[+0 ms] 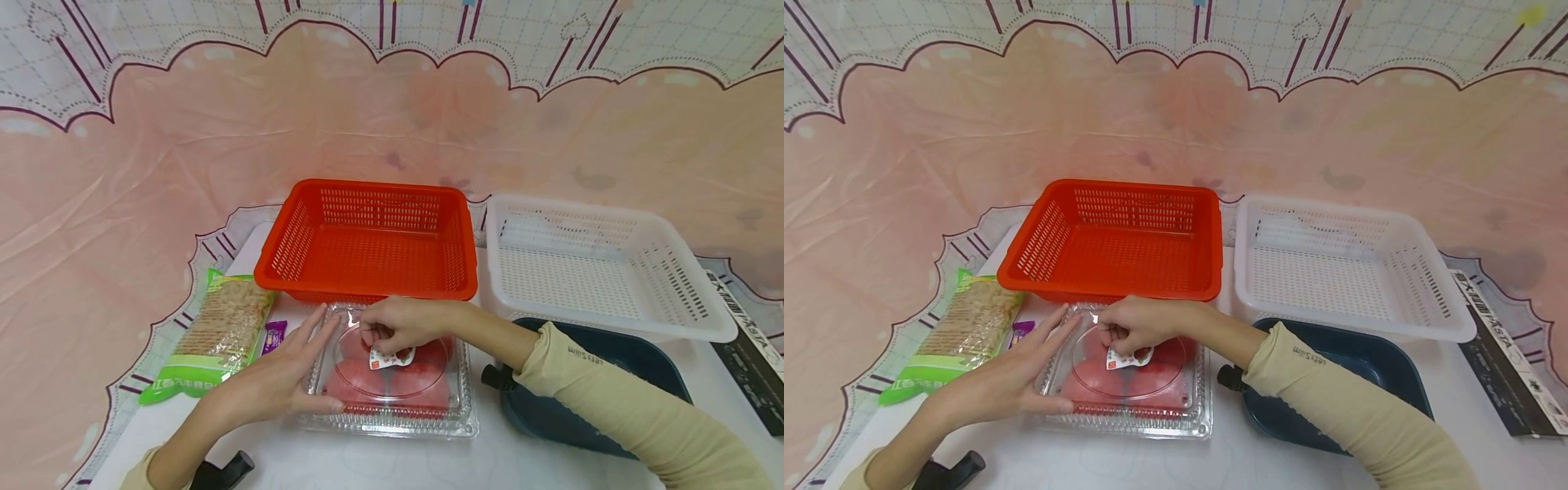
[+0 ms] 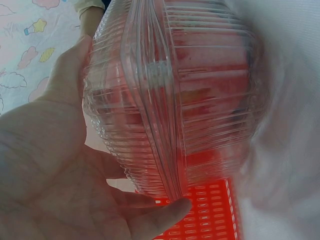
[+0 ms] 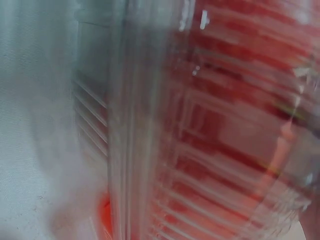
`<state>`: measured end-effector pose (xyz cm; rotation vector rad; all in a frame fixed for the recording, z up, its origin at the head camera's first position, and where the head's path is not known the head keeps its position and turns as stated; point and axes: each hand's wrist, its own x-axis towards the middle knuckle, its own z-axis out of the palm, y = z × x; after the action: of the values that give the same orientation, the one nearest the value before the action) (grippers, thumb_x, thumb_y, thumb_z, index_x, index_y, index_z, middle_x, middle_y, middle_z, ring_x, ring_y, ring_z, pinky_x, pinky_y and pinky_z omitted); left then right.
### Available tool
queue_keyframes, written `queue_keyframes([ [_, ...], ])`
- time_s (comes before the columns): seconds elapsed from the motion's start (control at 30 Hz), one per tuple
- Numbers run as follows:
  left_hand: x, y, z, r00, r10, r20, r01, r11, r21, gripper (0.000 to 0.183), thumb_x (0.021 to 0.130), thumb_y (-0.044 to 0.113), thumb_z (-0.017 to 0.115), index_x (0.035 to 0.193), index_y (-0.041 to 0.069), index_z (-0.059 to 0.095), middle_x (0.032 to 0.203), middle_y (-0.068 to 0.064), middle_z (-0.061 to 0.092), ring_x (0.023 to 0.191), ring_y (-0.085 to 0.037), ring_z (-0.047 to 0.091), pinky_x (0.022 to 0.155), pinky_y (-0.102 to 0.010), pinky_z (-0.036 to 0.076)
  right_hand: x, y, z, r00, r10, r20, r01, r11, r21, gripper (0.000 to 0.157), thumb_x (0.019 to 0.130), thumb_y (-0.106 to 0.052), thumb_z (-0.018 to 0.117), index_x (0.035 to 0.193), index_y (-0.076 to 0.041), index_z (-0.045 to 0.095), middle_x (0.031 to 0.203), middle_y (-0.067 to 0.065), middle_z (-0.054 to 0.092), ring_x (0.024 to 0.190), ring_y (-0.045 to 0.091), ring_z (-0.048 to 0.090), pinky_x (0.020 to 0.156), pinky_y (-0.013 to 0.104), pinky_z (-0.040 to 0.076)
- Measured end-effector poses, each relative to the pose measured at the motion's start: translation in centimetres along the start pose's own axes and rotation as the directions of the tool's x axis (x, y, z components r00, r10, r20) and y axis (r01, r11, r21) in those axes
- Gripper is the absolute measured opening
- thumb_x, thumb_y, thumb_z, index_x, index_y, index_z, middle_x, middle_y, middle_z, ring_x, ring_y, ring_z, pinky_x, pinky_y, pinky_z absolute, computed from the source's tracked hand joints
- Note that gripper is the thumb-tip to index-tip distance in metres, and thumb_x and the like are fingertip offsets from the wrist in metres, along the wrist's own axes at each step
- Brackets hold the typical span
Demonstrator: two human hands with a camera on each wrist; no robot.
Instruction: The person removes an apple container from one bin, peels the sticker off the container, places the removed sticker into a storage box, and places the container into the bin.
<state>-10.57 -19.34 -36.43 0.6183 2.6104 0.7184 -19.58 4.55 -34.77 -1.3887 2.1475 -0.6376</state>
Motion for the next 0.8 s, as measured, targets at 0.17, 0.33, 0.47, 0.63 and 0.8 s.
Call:
queue_keyframes([
  [0.17, -0.1, 0.0, 0.0, 1.000, -0.003, 0.002, 0.003, 1.000, -0.003, 0.117, 0.069, 0.067, 0.073, 0.157, 0.026, 0.008, 0.165, -0.010, -0.002, 0.146, -0.046, 0.022, 0.090, -0.058, 0.053, -0.1, -0.1, 0.1, 1.000, -0.006, -0.010, 0.006, 1.000, 0.008, 0.005, 0.087, -0.007, 0.058, 0.088, -0.012, 0.058, 0.077, -0.005, 0.054, 0.067, 0.000, 0.049, 0.061, 0.013, 0.046],
  [0.33, -0.1, -0.1, -0.1, 1.000, 0.000, 0.000, 0.000, 1.000, 0.002, 0.117, 0.070, 0.067, 0.072, 0.157, 0.026, 0.007, 0.165, -0.011, -0.002, 0.146, -0.047, 0.021, 0.090, -0.060, 0.052, -0.7, 0.0, 0.6, 0.996, -0.053, -0.065, 0.053, 0.999, -0.002, 0.006, 0.093, -0.009, 0.058, 0.089, -0.013, 0.056, 0.086, -0.001, 0.053, 0.071, 0.000, 0.049, 0.065, 0.013, 0.048],
  [0.47, -0.1, -0.1, -0.1, 1.000, 0.006, -0.006, -0.006, 1.000, 0.012, 0.117, 0.070, 0.068, 0.072, 0.158, 0.025, 0.008, 0.165, -0.012, -0.001, 0.146, -0.047, 0.020, 0.094, -0.063, 0.049, -1.2, 0.1, 1.2, 0.988, -0.098, -0.121, 0.096, 0.995, -0.020, 0.006, 0.095, -0.012, 0.059, 0.091, -0.013, 0.055, 0.092, 0.000, 0.050, 0.077, 0.002, 0.047, 0.069, 0.013, 0.046],
  [0.63, 0.0, 0.0, -0.1, 1.000, -0.002, 0.000, 0.002, 1.000, 0.000, 0.117, 0.069, 0.068, 0.072, 0.157, 0.025, 0.009, 0.165, -0.012, -0.001, 0.147, -0.046, 0.020, 0.094, -0.062, 0.049, -1.4, 0.3, 1.7, 0.986, -0.093, -0.140, 0.098, 0.995, 0.030, 0.009, 0.095, -0.012, 0.061, 0.091, -0.014, 0.053, 0.086, -0.003, 0.052, 0.077, 0.003, 0.046, 0.069, 0.014, 0.046],
  [0.8, 0.0, 0.0, 0.0, 1.000, -0.006, 0.002, 0.006, 1.000, -0.005, 0.118, 0.068, 0.068, 0.073, 0.157, 0.026, 0.009, 0.165, -0.011, -0.001, 0.147, -0.046, 0.020, 0.093, -0.061, 0.050, -1.5, 0.7, 1.8, 0.987, -0.071, -0.143, 0.084, 0.992, 0.092, 0.008, 0.094, -0.011, 0.061, 0.092, -0.014, 0.054, 0.082, -0.003, 0.053, 0.072, 0.002, 0.047, 0.064, 0.015, 0.045],
])
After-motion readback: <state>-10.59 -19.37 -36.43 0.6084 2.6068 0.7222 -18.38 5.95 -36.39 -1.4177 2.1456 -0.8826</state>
